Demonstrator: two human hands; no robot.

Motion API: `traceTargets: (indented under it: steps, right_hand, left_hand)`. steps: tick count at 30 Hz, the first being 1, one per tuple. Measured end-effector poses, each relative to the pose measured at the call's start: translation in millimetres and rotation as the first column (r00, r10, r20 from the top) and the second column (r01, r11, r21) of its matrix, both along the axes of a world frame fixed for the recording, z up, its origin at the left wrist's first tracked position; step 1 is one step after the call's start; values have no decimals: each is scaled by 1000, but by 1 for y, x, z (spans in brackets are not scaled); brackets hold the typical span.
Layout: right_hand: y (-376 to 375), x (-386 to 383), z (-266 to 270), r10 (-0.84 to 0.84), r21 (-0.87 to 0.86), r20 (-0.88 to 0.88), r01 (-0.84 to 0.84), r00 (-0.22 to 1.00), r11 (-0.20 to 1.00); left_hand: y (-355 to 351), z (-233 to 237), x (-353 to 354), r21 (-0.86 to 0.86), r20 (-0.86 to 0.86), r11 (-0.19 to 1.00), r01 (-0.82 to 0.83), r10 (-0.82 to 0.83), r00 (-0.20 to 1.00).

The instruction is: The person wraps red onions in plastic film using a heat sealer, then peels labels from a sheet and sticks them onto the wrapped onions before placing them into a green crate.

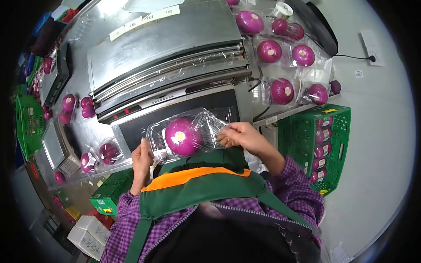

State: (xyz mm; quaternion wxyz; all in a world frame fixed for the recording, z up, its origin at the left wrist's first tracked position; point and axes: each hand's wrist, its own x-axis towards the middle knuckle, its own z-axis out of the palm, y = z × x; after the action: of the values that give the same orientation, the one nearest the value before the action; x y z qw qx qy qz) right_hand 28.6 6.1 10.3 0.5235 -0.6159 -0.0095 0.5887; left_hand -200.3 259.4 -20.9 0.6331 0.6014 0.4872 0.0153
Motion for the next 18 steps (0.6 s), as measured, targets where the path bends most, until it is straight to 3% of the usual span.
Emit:
traceTargets:
  steps: [1, 3, 4, 5, 8, 11, 13, 14, 15, 16, 17, 18]
  right_hand:
    - [-2, -8, -7, -1, -1, -3, 1, 1000, 1000]
    - [-4, -22, -14, -367, -16, 33, 367, 930, 930]
    - [5, -29, -11, -427, -7, 172, 435, 888, 900]
    - [5, -29, -8, -429, -8, 171, 437, 887, 899]
    - [-2, -24, 2, -475, -22, 450, 541, 756, 841]
    - [-29, -31, -18, -339, -160, 488, 465, 804, 871]
    - [-40, -41, -54, -67, -328, 381, 202, 922, 923]
    - [-48, -60, -101, -122, -172, 312, 182, 942, 968]
    - [-29, -63, -102, 140, -242, 365, -51, 920, 969]
    - [-15, -73, -125, 130, -96, 331, -104, 935, 990]
    - [4, -75, -116, 137, 15, 177, -142, 975, 990]
    - [4, -82, -136, 185, 66, 58, -188, 981, 980]
  left_hand:
    - [-2, -1, 2, -1, -3, 1000, 1, -1, 1000]
    - [-6, -1, 8, -293, 133, 899, -326, 376, 917]
    - [-8, 6, 15, -302, 127, 872, -386, 438, 890]
    - [-6, 12, 15, -302, 126, 872, -384, 436, 891]
    - [6, 21, -6, -302, 75, 830, -470, 512, 856]
    - [-4, 4, -42, -244, -105, 883, -401, 387, 916]
    - [-28, -27, -44, -260, -219, 897, -358, 307, 926]
    - [-28, -71, -69, -307, -134, 946, -101, 62, 989]
    - [-44, -106, -60, -150, -65, 989, -12, 2, 998]
    - [-38, -83, -33, -47, -167, 915, 400, -402, 900]
    - [-48, -123, -42, 325, 78, 840, 436, -483, 872]
    - [-57, -163, -49, 658, 274, 683, 316, -609, 744]
